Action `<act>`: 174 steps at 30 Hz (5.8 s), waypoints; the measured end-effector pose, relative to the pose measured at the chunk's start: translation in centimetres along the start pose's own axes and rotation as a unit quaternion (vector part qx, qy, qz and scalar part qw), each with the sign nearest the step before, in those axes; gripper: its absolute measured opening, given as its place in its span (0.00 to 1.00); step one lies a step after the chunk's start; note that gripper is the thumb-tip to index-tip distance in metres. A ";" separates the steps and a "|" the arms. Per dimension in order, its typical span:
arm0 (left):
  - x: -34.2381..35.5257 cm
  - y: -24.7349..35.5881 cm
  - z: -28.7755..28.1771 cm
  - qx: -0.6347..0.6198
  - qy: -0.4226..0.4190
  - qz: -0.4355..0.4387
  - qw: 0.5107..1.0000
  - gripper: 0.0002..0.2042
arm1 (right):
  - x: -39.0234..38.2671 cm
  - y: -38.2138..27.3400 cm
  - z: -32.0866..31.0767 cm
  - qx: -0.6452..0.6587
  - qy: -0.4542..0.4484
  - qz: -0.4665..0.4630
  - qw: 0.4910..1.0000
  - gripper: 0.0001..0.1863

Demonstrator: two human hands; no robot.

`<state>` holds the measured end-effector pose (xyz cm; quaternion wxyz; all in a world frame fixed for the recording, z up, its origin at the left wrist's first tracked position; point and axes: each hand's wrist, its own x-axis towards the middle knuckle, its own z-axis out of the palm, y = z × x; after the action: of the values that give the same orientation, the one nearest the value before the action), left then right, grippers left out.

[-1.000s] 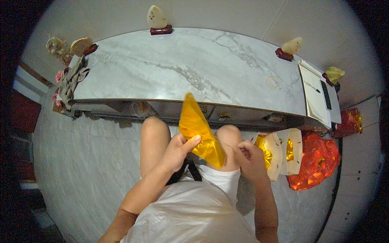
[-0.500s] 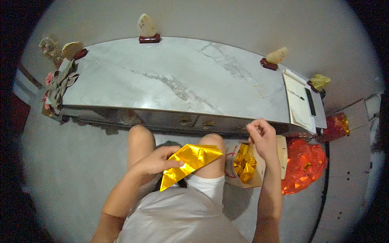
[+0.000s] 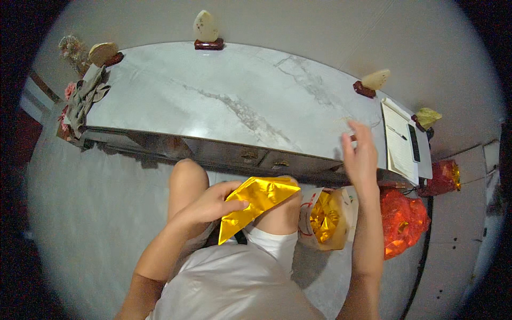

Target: The person sits on the floor and repeatedly folds square sheets of gold-colored paper into smaller shapes. They pick up a sheet, fold it in half, and then fold it again, placing the finished folded piece into a white box on the floor. The process is repeated continuously with multiple sheets.

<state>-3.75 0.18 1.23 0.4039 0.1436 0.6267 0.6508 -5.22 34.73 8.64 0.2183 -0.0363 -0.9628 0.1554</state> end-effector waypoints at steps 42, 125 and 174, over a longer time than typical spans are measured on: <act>0.2 -2.4 0.0 -0.145 0.161 0.019 0.976 0.23 | -15.5 0.5 7.8 0.683 -0.057 0.285 0.670 0.17; 0.4 2.8 -1.2 0.357 0.295 0.168 0.870 0.31 | -14.7 -4.9 8.9 0.439 -0.092 0.258 0.855 0.14; 10.9 7.5 -1.9 0.599 0.361 0.203 0.685 0.16 | -0.1 -5.3 1.6 -0.016 -0.066 -0.077 0.995 0.35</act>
<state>-14.59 7.38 4.44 -0.1672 0.2323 0.9361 0.2044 -5.82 29.23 8.85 0.1645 0.0452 -0.9774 0.1249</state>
